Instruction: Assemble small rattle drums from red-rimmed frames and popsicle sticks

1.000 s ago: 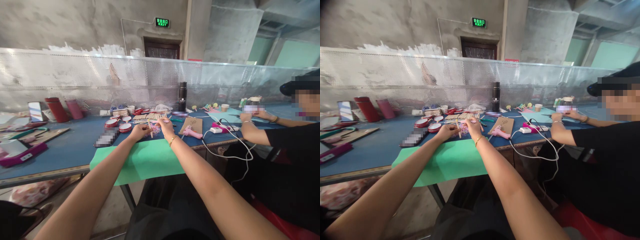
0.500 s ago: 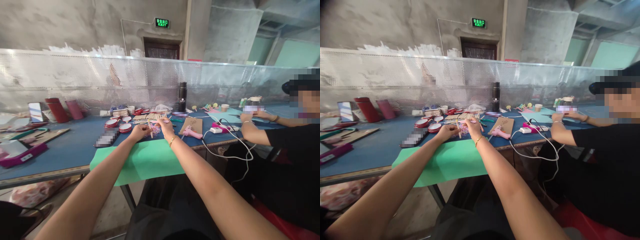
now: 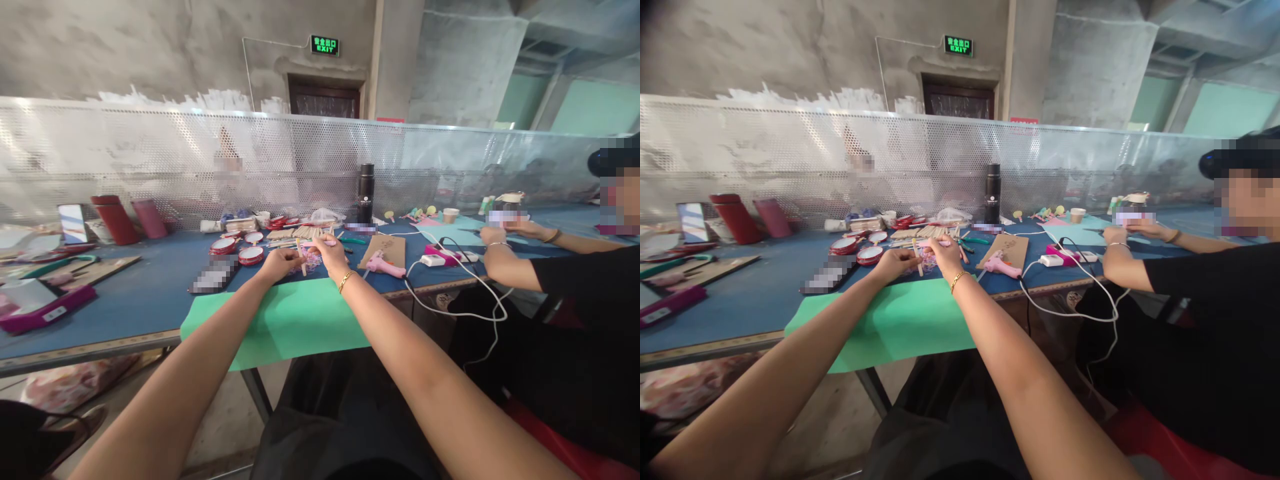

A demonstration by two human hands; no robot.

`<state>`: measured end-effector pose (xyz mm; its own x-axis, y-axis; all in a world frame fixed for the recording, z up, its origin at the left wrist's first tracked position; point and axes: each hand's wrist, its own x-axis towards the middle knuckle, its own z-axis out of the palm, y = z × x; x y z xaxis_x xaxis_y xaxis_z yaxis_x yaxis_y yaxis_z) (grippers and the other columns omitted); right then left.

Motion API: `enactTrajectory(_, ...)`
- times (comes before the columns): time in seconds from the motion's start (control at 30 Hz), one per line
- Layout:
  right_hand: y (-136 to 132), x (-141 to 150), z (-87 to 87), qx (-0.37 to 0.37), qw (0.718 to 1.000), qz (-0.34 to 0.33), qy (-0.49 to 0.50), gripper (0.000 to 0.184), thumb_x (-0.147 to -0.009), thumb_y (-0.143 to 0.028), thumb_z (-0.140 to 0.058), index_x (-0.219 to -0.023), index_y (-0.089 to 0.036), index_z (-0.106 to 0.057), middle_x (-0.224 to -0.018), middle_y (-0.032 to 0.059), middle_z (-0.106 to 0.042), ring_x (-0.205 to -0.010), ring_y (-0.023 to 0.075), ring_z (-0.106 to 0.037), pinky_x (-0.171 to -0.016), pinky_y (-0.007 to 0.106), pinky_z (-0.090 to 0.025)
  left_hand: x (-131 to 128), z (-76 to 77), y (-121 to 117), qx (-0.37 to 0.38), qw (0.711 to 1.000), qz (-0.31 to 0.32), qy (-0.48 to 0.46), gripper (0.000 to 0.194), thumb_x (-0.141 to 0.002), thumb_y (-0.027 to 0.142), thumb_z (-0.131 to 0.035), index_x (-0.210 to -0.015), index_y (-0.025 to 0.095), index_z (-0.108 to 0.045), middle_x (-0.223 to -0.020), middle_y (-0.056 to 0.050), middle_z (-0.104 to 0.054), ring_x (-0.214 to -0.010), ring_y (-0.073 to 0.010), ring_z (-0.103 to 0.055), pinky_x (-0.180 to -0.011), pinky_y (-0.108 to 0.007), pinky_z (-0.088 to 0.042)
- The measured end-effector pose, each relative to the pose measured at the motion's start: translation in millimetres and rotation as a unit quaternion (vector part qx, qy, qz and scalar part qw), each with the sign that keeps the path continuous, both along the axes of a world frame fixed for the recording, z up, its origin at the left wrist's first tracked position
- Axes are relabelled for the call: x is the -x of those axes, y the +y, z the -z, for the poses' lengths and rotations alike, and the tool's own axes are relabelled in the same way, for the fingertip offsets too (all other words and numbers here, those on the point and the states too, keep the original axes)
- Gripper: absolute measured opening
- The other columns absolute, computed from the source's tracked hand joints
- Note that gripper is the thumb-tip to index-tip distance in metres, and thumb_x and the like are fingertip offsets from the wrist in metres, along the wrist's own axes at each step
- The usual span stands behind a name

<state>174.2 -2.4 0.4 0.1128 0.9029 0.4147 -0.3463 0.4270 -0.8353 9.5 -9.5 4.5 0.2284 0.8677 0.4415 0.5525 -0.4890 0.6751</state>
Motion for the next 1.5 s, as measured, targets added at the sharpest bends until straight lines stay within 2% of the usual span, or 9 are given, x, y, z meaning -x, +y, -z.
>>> enactTrajectory(0.43,1.3,-1.2,0.8,0.004,1.0,0.018,0.008,0.023,-0.075,-0.031,-0.068,-0.06,-0.021,-0.053,-0.047,-0.0035,-0.064,-0.049,0.0112,-0.063,-0.054,0.02,-0.05,-0.6,-0.4,-1.3,0.002,1.0,-0.008,-0.001,0.041,-0.065,0.056,-0.072,-0.059,0.016,-0.066,-0.048,0.005,-0.05,-0.047,-0.0092,-0.038,-0.047,-0.024,-0.027)
enactTrajectory(0.87,2.8,0.0,2.1,-0.006,1.0,0.001,0.001,0.02,-0.074,-0.03,-0.069,-0.062,-0.02,-0.056,-0.051,-0.0028,-0.066,-0.051,0.0118,-0.065,-0.056,0.021,-0.051,-1.1,-0.7,-1.2,0.002,1.0,-0.008,-0.005,0.038,-0.065,0.053,-0.073,-0.06,0.016,-0.067,-0.049,0.005,-0.05,-0.047,-0.0095,-0.038,-0.048,-0.024,-0.027)
enactTrajectory(1.5,2.6,-0.2,2.2,-0.01,1.0,0.002,0.004,0.027,-0.074,-0.037,-0.071,-0.061,-0.02,-0.055,-0.051,-0.0017,-0.067,-0.052,0.0123,-0.065,-0.056,0.021,-0.051,0.6,2.4,2.4,0.002,1.0,-0.002,-0.008,0.041,-0.065,0.055,-0.072,-0.062,0.015,-0.067,-0.05,0.004,-0.052,-0.048,-0.0094,-0.039,-0.048,-0.024,-0.028)
